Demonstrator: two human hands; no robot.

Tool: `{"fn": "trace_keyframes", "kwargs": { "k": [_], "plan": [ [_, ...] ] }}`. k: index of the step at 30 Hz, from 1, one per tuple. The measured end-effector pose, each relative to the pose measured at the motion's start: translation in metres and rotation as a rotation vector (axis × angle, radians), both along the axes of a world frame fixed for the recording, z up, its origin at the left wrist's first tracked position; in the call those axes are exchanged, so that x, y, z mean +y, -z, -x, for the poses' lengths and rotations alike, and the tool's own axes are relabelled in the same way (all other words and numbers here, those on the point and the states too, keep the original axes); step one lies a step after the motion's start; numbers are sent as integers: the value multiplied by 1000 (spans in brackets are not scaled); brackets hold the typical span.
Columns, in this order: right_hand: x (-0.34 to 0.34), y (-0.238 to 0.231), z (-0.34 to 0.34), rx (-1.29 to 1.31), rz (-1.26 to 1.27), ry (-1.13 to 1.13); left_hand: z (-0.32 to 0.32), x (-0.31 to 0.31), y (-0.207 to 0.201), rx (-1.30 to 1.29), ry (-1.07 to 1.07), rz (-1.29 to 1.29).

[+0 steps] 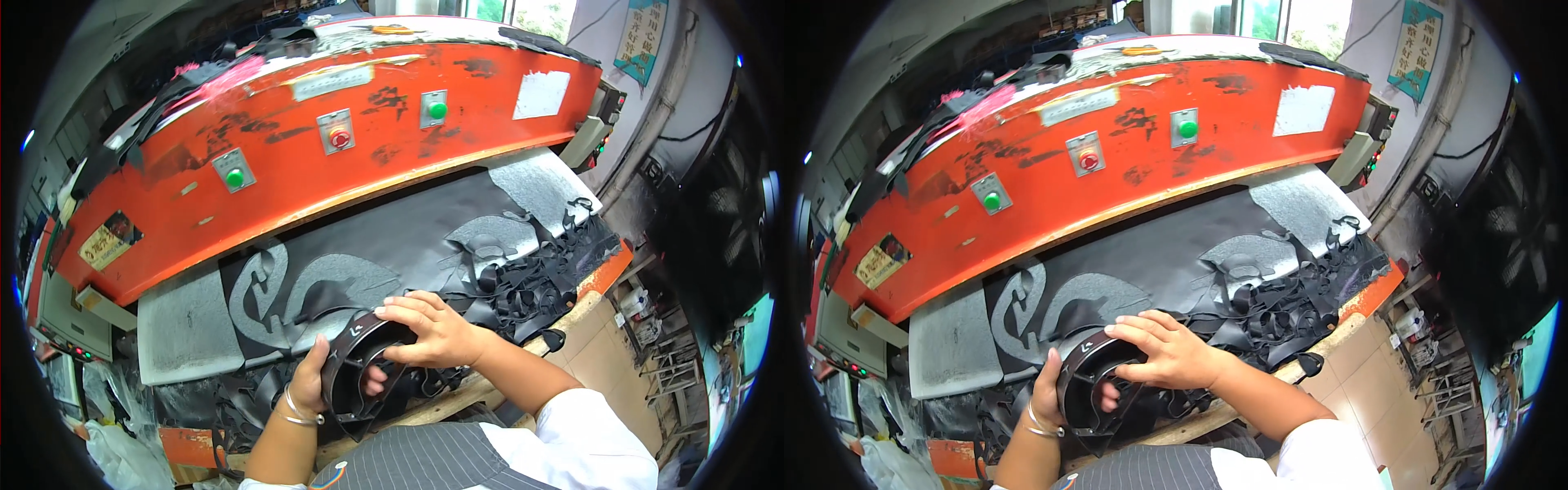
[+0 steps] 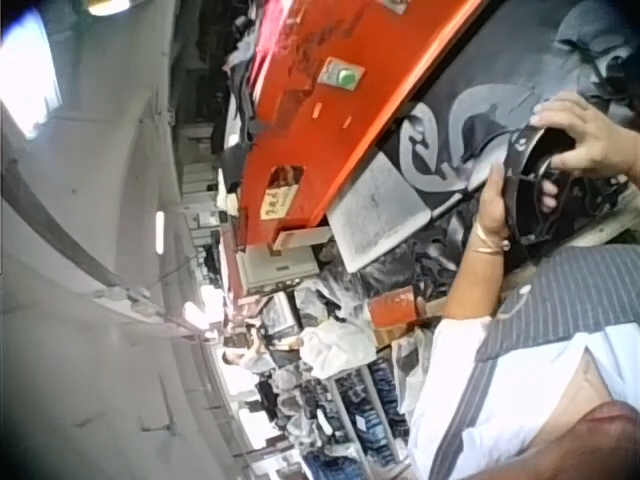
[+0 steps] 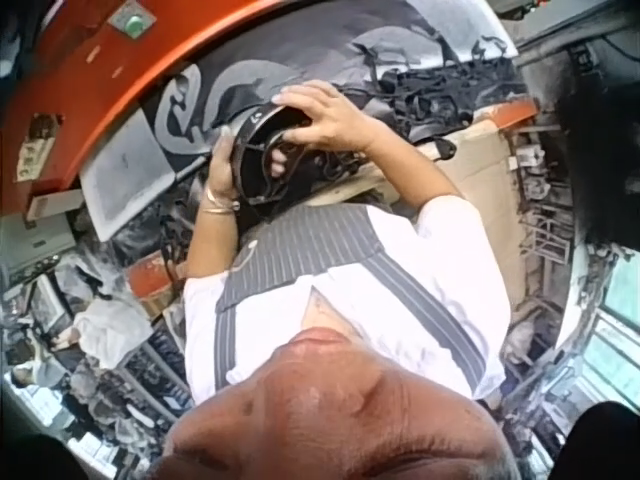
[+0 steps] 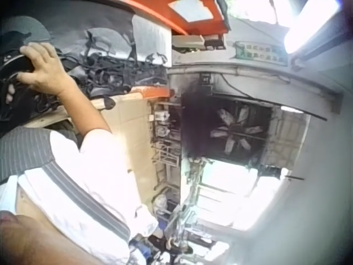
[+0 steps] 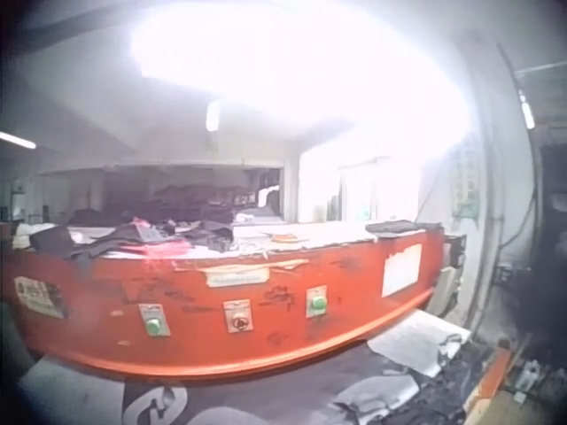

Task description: Cutting shoe components out of a material sheet using a metal die and a hydraulic clicker press.

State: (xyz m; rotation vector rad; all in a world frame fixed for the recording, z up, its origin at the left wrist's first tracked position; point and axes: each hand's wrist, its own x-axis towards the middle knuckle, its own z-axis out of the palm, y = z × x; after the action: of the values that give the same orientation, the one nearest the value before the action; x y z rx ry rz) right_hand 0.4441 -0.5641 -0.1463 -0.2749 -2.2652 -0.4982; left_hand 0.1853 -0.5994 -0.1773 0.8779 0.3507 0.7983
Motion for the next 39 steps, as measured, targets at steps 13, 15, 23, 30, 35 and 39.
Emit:
{"fn": "trace_keyframes", "kwargs": {
  "k": [13, 15, 23, 30, 35, 39],
  "plan": [
    [-32, 29, -149, 501, 823, -212, -242, 10, -23, 198, -262, -512],
    [-27, 19, -170, 362, 745, -113, -260, 14, -19, 182, -260, -489],
    [4, -29, -169, -91, 701, -190, -265, 13, -5, 1, -843, -291],
    [47, -72, -139, -388, 685, -166, -121, -9, 21, 363, -1599, -167],
    [130, -70, -93, -616, 438, 117, -24, -50, 85, 1951, -1550, 96],
    [176, -42, -72, -726, 427, 230, -24, -63, 117, 1994, -1498, -124]
  ]
}}
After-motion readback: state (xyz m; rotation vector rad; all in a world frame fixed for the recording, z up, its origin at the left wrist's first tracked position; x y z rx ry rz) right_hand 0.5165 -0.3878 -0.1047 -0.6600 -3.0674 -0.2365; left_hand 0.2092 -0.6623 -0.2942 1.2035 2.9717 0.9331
